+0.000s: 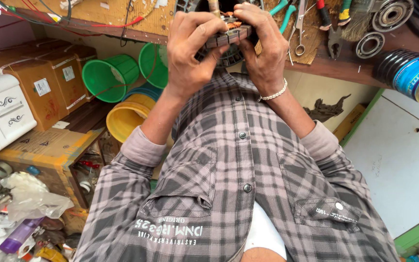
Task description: The person works on a stator assembly at a cluttered workbench. They use pliers to cut and strip wire ends, then insert and secure the wires into the stator slots using a screwdriver. The person repeats this process for multiple wires.
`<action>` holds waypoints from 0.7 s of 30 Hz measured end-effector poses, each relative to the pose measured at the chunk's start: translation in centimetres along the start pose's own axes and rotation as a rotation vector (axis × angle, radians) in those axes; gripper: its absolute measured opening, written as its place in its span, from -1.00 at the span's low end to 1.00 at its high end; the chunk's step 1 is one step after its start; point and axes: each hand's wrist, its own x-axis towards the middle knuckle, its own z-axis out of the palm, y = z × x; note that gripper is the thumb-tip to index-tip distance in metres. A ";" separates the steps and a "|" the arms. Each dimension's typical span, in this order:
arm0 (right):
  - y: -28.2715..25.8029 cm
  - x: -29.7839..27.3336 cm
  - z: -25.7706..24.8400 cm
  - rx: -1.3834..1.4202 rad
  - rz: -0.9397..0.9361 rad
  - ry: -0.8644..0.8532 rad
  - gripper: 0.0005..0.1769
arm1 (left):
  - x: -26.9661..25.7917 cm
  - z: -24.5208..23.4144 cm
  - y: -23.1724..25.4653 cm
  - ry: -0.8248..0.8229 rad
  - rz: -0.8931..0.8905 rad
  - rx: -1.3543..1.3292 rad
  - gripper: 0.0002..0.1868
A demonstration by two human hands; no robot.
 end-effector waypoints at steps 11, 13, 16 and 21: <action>0.3 -0.7 -0.3 0.008 0.078 -0.046 -0.56 | 0.7 -2.0 -1.1 -0.164 0.068 -0.091 -0.67; 0.2 0.1 -0.1 0.012 -0.038 -0.029 -0.57 | 1.8 -3.2 -1.6 -0.255 0.121 -0.155 -0.60; 0.4 -0.1 -0.4 0.023 -0.089 -0.033 -0.59 | 3.4 -4.1 -3.0 -0.477 -0.133 -0.537 -0.73; 0.7 -0.6 -0.8 0.010 -0.040 -0.060 -0.61 | 5.7 -2.9 -5.4 -0.727 -0.203 -0.273 -0.65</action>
